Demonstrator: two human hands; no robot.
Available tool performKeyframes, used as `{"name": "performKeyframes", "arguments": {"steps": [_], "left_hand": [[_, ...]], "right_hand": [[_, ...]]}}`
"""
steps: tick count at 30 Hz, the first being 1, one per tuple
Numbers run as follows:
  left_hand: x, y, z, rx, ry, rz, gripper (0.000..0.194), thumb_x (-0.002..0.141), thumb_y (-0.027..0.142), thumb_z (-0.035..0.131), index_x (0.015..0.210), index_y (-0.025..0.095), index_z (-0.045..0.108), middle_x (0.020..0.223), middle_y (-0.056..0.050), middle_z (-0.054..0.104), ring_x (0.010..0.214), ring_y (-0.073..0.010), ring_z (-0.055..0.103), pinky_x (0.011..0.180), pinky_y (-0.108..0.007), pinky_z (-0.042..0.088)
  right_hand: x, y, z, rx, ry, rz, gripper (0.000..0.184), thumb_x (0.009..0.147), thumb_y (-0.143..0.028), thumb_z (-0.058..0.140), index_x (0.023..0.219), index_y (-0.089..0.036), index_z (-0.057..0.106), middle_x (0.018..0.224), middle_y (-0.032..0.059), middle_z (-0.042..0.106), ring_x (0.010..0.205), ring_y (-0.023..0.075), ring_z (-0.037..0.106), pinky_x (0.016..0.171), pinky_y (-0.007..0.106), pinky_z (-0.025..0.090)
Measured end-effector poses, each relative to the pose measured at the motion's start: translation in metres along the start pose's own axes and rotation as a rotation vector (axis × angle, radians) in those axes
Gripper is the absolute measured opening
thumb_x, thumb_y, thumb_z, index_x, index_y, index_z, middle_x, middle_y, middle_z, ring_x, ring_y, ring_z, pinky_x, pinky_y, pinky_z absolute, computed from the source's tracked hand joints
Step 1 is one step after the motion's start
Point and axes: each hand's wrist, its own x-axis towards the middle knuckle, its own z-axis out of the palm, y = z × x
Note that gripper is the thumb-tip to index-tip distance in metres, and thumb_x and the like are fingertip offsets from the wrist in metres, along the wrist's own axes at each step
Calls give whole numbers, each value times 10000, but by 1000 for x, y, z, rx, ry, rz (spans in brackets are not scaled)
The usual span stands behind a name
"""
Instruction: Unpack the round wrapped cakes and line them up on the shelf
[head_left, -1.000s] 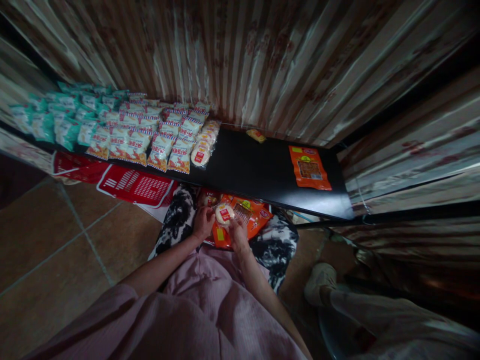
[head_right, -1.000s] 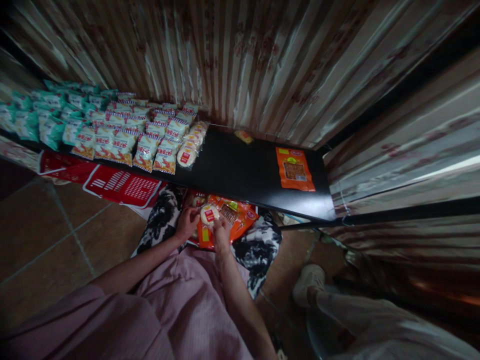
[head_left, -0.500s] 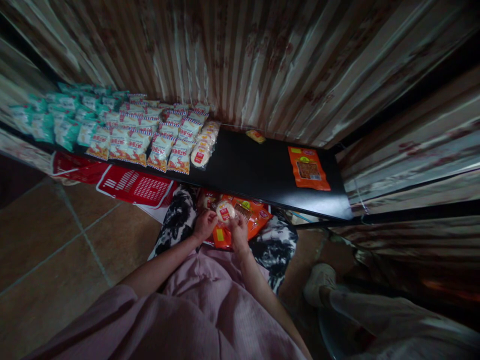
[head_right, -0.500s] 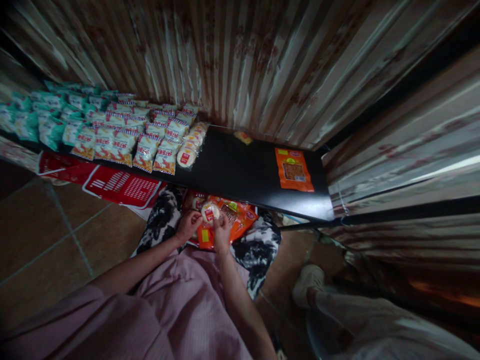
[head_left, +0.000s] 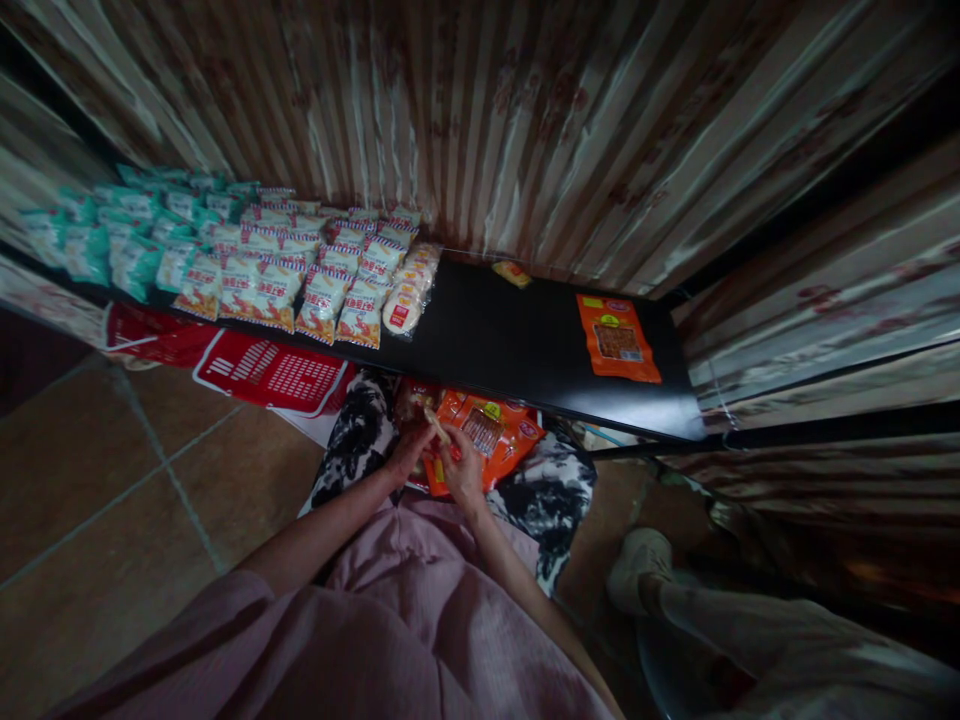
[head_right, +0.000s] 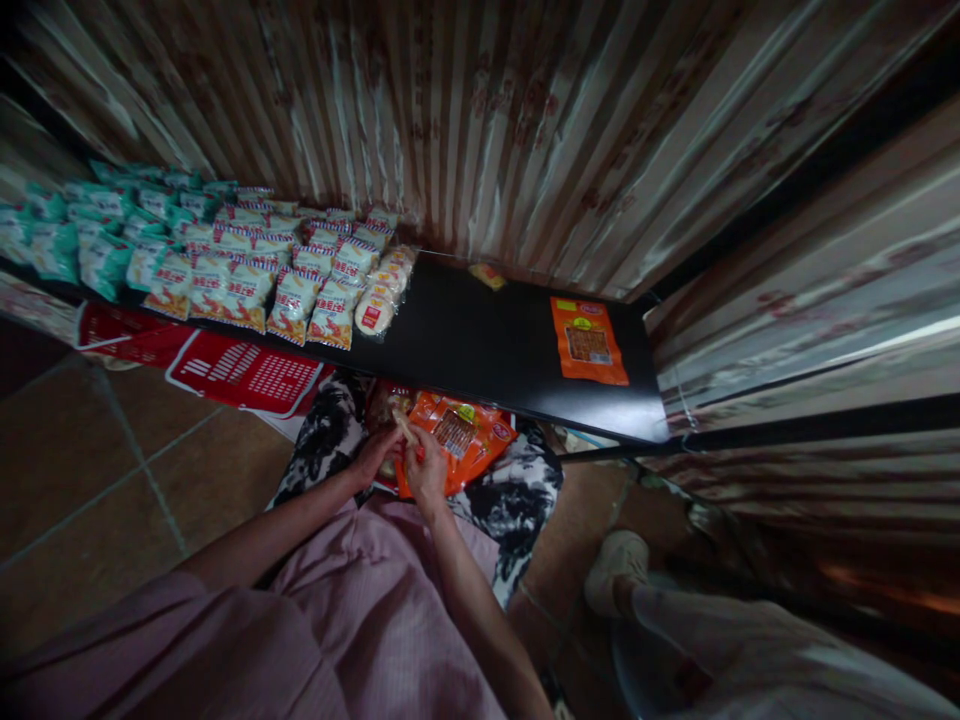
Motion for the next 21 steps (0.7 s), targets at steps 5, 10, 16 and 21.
{"name": "performKeyframes", "arguments": {"steps": [5,10,16,21], "left_hand": [[4,-6,-1,-173,13,-80,515,666,613,619,881,146,633,882,-77,691,804,-184,644,731,-298,487],[5,-5,0,-300,68,-157,385,606,479,686,812,157,640,793,-41,691,797,-179,642,734,-278,463],[7,-4,-1,-398,119,-179,270,592,411,675,687,169,603,668,-24,664,737,-170,639,650,-242,444],[11,-5,-2,-468,161,-205,239,579,355,698,666,163,587,550,6,597,580,-130,584,539,-219,392]], "right_hand": [[-2,5,2,-105,-22,-138,304,778,-196,522,1023,-269,686,1066,49,671,1052,219,576,985,393,411],[-6,14,3,-246,-42,-275,322,833,-185,468,1077,-244,670,1127,75,651,1102,216,563,993,413,429],[-13,18,7,-418,-70,-359,328,890,-214,427,1145,-213,632,1230,117,579,1159,233,524,990,449,449],[-19,17,11,-504,-82,-414,349,876,-199,439,1183,-215,604,1282,126,524,1208,249,478,1000,465,447]]}}
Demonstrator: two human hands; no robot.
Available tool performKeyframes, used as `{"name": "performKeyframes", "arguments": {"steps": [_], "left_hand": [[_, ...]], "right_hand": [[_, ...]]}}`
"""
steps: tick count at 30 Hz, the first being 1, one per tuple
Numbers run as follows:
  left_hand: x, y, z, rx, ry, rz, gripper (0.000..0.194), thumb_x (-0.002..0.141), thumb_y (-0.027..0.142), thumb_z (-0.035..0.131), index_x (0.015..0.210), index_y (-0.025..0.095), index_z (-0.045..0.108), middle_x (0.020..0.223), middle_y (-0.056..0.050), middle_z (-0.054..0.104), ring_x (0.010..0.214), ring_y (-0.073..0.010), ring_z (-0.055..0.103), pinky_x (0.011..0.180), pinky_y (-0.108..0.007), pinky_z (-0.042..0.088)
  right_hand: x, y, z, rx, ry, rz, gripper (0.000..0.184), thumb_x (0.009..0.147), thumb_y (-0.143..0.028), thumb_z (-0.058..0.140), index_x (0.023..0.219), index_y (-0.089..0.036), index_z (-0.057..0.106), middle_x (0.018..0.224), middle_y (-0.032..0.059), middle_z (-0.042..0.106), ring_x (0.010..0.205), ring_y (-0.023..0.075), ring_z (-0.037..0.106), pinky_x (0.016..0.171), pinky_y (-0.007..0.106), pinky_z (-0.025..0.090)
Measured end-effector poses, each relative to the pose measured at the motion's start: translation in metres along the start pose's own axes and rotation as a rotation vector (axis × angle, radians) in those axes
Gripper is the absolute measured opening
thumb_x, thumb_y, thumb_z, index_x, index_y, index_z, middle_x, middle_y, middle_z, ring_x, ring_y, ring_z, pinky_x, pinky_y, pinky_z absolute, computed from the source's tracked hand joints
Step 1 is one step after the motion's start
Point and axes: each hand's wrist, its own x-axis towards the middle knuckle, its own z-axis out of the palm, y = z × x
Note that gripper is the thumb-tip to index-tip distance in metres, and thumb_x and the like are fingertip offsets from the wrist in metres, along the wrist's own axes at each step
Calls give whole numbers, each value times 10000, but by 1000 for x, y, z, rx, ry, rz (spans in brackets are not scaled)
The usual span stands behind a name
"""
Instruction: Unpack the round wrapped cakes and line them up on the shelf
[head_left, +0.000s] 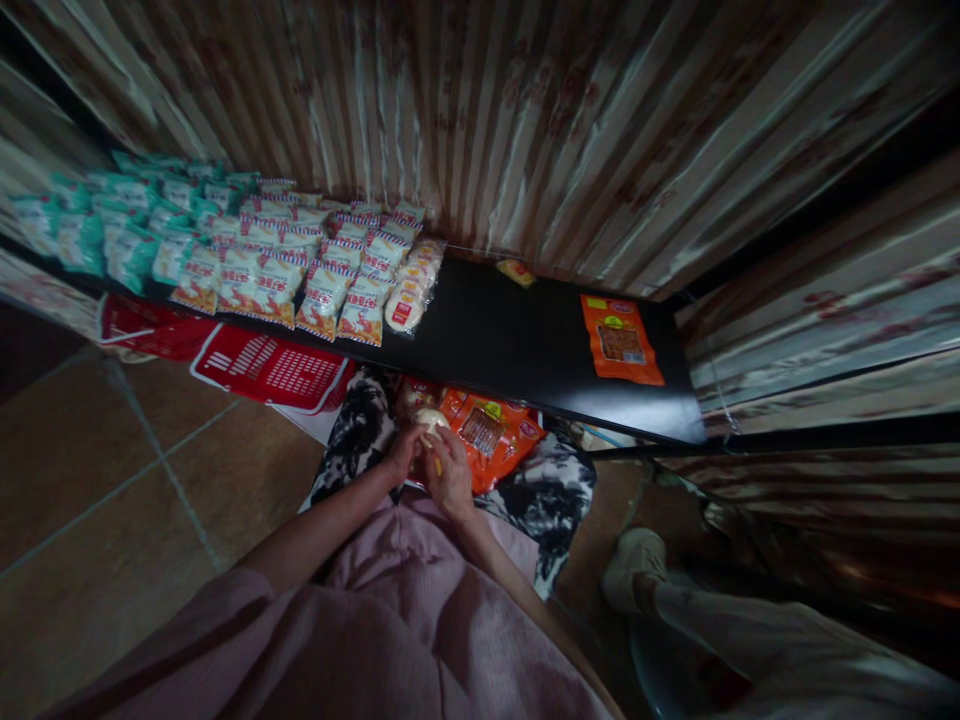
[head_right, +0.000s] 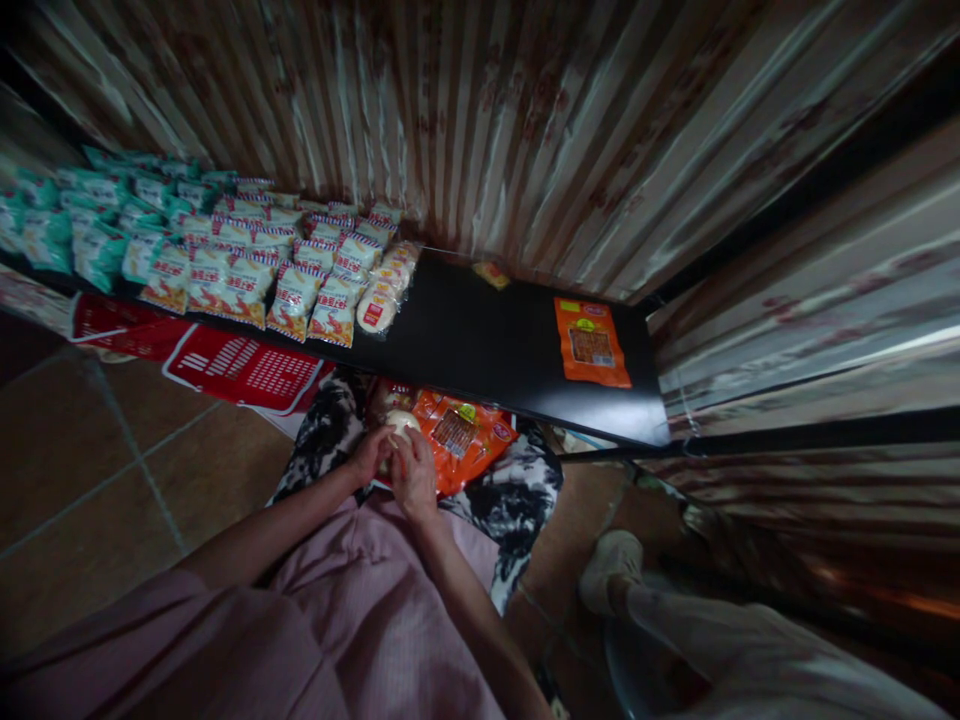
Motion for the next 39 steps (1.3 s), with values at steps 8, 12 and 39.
{"name": "performKeyframes", "arguments": {"steps": [8,12,39], "left_hand": [[0,2,2,-101,11,-49,329,596,357,717,820,128,641,604,-32,646,639,-185,634,575,-260,457],[2,2,2,-142,7,-42,302,621,327,681,828,109,652,637,-58,675,680,-207,652,630,-285,489],[3,0,4,-226,-151,-45,381,788,426,611,992,108,663,893,-90,716,871,-209,660,794,-299,510]], "right_hand": [[-5,-6,-2,37,0,-6,353,805,-156,463,1125,-192,610,1331,114,486,1255,257,434,1029,486,415],[1,-3,-4,12,114,106,322,855,-183,427,1120,-199,609,1283,113,525,1218,245,458,1006,489,423],[0,5,0,-12,99,145,312,884,-294,456,1132,-174,605,1182,134,578,1116,234,533,949,438,472]]}}
